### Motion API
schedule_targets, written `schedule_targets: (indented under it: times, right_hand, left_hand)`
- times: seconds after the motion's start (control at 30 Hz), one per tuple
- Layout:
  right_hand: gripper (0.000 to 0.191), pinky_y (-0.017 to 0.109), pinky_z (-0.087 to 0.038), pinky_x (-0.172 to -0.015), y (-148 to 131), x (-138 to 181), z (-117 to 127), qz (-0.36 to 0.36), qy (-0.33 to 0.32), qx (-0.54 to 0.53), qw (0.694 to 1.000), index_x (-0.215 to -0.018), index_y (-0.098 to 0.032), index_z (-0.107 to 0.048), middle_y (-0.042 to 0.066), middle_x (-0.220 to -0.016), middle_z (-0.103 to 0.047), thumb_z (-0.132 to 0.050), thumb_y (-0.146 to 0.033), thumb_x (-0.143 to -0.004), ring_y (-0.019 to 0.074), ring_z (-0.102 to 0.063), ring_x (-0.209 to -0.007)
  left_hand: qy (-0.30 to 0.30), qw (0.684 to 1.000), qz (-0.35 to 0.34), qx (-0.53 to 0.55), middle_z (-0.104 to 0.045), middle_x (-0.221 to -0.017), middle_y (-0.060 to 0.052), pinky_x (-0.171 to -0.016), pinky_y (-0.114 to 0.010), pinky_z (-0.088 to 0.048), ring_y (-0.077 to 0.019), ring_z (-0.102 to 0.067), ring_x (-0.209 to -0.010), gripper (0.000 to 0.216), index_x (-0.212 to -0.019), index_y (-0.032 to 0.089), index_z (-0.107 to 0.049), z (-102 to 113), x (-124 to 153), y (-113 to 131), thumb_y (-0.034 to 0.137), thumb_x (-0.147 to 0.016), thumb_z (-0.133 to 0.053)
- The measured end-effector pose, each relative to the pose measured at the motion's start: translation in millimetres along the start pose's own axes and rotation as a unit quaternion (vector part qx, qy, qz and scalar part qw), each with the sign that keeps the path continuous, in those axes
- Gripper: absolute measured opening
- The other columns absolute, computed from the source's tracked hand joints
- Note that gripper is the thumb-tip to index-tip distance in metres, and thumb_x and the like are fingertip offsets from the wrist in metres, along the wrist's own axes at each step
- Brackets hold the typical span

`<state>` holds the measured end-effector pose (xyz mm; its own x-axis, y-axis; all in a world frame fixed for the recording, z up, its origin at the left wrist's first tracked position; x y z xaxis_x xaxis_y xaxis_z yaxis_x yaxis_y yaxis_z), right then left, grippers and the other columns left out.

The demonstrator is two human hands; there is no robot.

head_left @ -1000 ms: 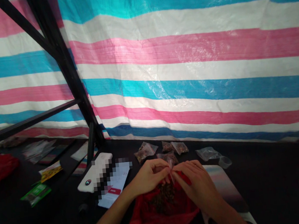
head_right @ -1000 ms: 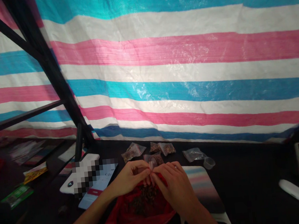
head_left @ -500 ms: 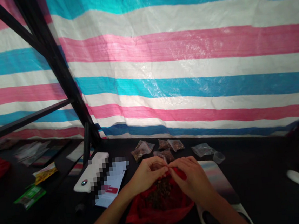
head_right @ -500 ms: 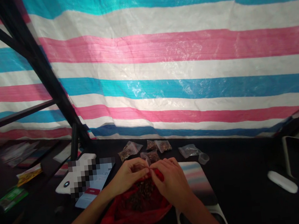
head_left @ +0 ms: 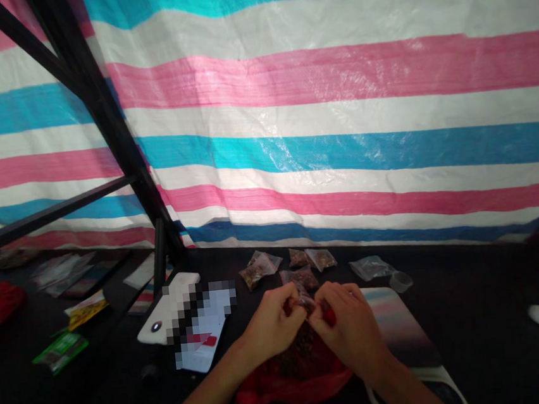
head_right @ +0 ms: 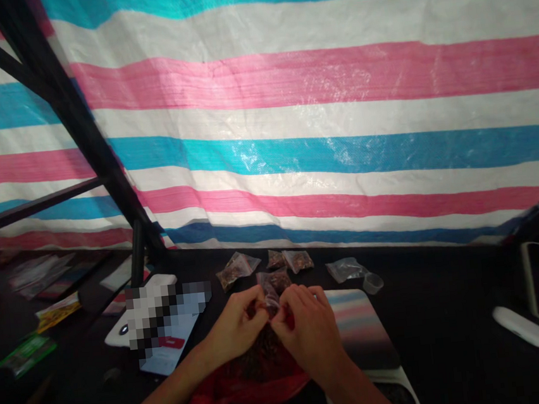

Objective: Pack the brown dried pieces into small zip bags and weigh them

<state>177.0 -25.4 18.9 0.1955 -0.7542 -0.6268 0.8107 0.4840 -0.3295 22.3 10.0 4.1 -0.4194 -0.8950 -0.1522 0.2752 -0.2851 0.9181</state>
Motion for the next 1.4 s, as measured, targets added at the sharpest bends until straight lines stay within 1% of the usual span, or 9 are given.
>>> schedule_targets:
  times: [0.17,0.23,0.37,0.53,0.67,0.87,0.97,1.17,1.4]
  right_hand:
    - [0.011,0.035,-0.036,-0.077,8,-5,12,0.007,0.005,-0.015,1.0,-0.081,-0.023,-0.059,-0.001,-0.074,-0.066,-0.055,-0.018,-0.089,0.0182,-0.061,-0.072]
    - [0.011,0.037,-0.039,-0.083,11,-6,14,-0.002,0.004,-0.022,1.0,-0.098,-0.023,-0.064,0.002,-0.089,-0.072,-0.053,-0.024,-0.095,0.0206,-0.066,-0.085]
    - [0.035,0.042,-0.043,-0.09,18,-6,12,-0.041,-0.007,-0.026,0.999,-0.134,-0.023,-0.056,0.007,-0.109,-0.075,-0.047,-0.033,-0.101,0.0236,-0.068,-0.101]
    - [0.025,0.043,-0.045,-0.09,23,-6,8,-0.042,0.0,-0.051,0.998,-0.12,-0.025,-0.064,0.005,-0.101,-0.077,-0.053,-0.03,-0.098,0.0234,-0.071,-0.094]
    - [0.021,0.042,-0.044,-0.091,15,-6,12,0.032,-0.005,-0.061,0.998,-0.118,-0.027,-0.065,0.005,-0.108,-0.077,-0.055,-0.026,-0.099,0.0224,-0.07,-0.097]
    - [0.023,0.037,-0.047,-0.086,-7,-6,23,0.169,-0.023,-0.067,0.983,-0.121,-0.027,-0.065,0.001,-0.1,-0.077,-0.051,-0.021,-0.103,0.0188,-0.069,-0.092]
    - [0.023,0.037,-0.049,-0.086,-10,-4,25,0.2,-0.019,-0.064,0.977,-0.121,-0.027,-0.066,0.002,-0.101,-0.078,-0.052,-0.022,-0.102,0.0194,-0.069,-0.092]
    - [0.031,0.041,-0.054,-0.09,-2,-3,31,0.155,0.012,-0.061,0.986,-0.126,-0.027,-0.064,0.007,-0.11,-0.074,-0.062,-0.028,-0.095,0.0237,-0.068,-0.102]
    - [0.037,0.044,-0.051,-0.097,-1,-4,30,0.148,-0.052,-0.05,0.986,-0.133,-0.026,-0.059,0.01,-0.121,-0.07,-0.054,-0.021,-0.097,0.0254,-0.064,-0.111]
  left_hand:
    - [0.019,0.999,-0.037,0.016,-0.053,-0.067,0.003,-0.059,-0.023,-0.034,-0.0116,-0.047,-0.064,0.012,-0.068,0.019,-0.049,6,0,6,0.01,-0.076,-0.051]
    - [0.018,0.998,-0.052,0.038,-0.055,-0.07,0.002,-0.062,-0.023,-0.036,-0.0125,-0.049,-0.067,0.012,-0.068,0.019,-0.049,8,1,9,0.009,-0.075,-0.05]
    - [-0.035,0.994,-0.077,0.074,-0.057,-0.073,0.001,-0.064,-0.024,-0.039,-0.0132,-0.051,-0.069,0.016,-0.066,0.019,-0.045,10,3,14,0.007,-0.074,-0.051]
    - [-0.125,0.986,-0.081,0.07,-0.056,-0.083,0.0,-0.069,-0.025,-0.042,-0.0139,-0.053,-0.076,0.02,-0.076,0.019,-0.048,14,5,18,0.001,-0.067,-0.05]
    - [-0.158,0.982,-0.057,0.081,-0.051,-0.094,0.001,-0.076,-0.026,-0.045,-0.0151,-0.052,-0.085,0.04,-0.093,0.021,-0.046,20,6,17,-0.001,-0.06,-0.05]
    - [-0.214,0.97,-0.044,0.107,-0.06,-0.124,-0.007,-0.102,-0.037,-0.046,-0.0228,-0.059,-0.115,0.061,-0.129,0.021,-0.046,11,9,12,0.017,-0.075,-0.075]
    - [-0.219,0.971,-0.053,0.077,-0.064,-0.127,-0.009,-0.102,-0.038,-0.048,-0.0244,-0.061,-0.115,0.055,-0.129,0.019,-0.053,8,10,14,0.02,-0.078,-0.075]
    - [-0.194,0.977,-0.082,0.037,-0.072,-0.112,-0.007,-0.095,-0.036,-0.052,-0.0226,-0.066,-0.099,0.04,-0.121,0.017,-0.062,12,8,18,0.012,-0.081,-0.065]
    - [-0.181,0.976,-0.124,0.018,-0.073,-0.108,-0.007,-0.097,-0.035,-0.05,-0.0219,-0.065,-0.097,0.03,-0.11,0.016,-0.067,15,7,23,0.012,-0.081,-0.067]
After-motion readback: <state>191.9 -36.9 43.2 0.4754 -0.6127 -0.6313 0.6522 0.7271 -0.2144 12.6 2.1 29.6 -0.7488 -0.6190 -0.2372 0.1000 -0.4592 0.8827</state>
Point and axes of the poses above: each hand's wrist, its own x-axis away from the middle knuckle, its own z-axis out of the back of the hand, y = z × x, the point moved 3 cm from there along -x, towards the middle knuckle
